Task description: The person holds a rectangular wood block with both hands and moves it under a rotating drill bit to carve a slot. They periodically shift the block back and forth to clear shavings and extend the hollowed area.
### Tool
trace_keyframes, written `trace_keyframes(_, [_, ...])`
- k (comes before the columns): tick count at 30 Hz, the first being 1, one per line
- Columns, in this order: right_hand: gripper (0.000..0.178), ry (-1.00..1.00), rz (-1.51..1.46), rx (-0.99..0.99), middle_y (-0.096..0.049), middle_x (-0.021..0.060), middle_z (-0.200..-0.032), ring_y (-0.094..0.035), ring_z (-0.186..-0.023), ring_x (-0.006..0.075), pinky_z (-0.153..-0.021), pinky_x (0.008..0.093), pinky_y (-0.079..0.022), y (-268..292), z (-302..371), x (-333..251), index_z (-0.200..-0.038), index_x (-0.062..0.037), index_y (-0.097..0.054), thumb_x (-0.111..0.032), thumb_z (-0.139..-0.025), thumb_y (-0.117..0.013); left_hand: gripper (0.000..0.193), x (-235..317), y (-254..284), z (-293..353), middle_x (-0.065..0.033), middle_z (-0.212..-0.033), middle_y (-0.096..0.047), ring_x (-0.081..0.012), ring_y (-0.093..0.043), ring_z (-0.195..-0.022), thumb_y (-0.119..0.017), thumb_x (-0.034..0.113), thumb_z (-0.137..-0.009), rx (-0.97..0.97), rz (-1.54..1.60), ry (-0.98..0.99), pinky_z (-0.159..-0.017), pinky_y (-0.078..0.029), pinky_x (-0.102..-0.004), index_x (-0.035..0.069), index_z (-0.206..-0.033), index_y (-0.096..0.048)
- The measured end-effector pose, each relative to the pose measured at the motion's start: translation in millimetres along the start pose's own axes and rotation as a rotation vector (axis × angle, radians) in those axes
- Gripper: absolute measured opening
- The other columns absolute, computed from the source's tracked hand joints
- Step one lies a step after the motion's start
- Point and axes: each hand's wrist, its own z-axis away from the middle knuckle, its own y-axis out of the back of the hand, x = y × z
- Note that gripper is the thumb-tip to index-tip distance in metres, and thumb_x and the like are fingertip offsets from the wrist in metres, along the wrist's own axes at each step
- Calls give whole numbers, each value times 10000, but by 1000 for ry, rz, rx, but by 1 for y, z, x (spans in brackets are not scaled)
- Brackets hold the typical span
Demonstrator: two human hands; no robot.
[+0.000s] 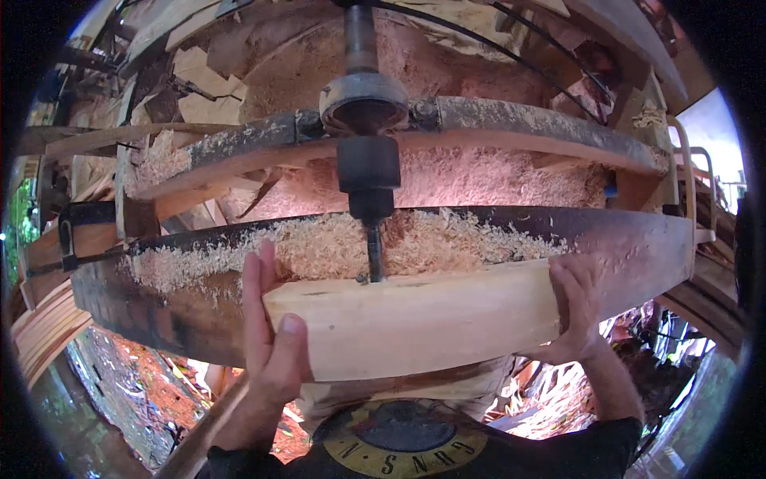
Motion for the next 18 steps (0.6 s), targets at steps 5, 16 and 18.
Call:
trace_keyframes(5, [1012, -14, -57, -28, -578, 241, -1251, -556, -1118, 420, -935, 582, -432, -17, -32, -32, -1338, 69, -520, -533, -628, -916, 799, -4, 52, 4, -218, -1732, -68, -313, -131, -1591, -499, 195, -1047, 53, 38, 7, -1262, -173, -442, 15, -1657, -15])
trace_keyframes(16, [1049, -6, -166, 8, -583, 233, -1257, -549, -1150, 414, -963, 592, -403, -48, -46, -62, -1342, 69, -507, -583, -620, -898, 782, 3, 101, 3, -192, -1725, -150, -315, -312, -1530, -533, 183, -1035, 120, -41, -28, -1226, -303, -458, 23, -1659, -88])
trace_keyframes(18, [1064, -2, -122, 9, -585, 234, -1252, -551, -1156, 415, -967, 587, -409, -38, -37, -46, -1347, 72, -500, -586, -616, -904, 776, -1, 88, 9, -193, -1728, -136, -308, -255, -1556, -510, 172, -1040, 69, 58, -5, -1249, -242, -462, 23, -1660, -67])
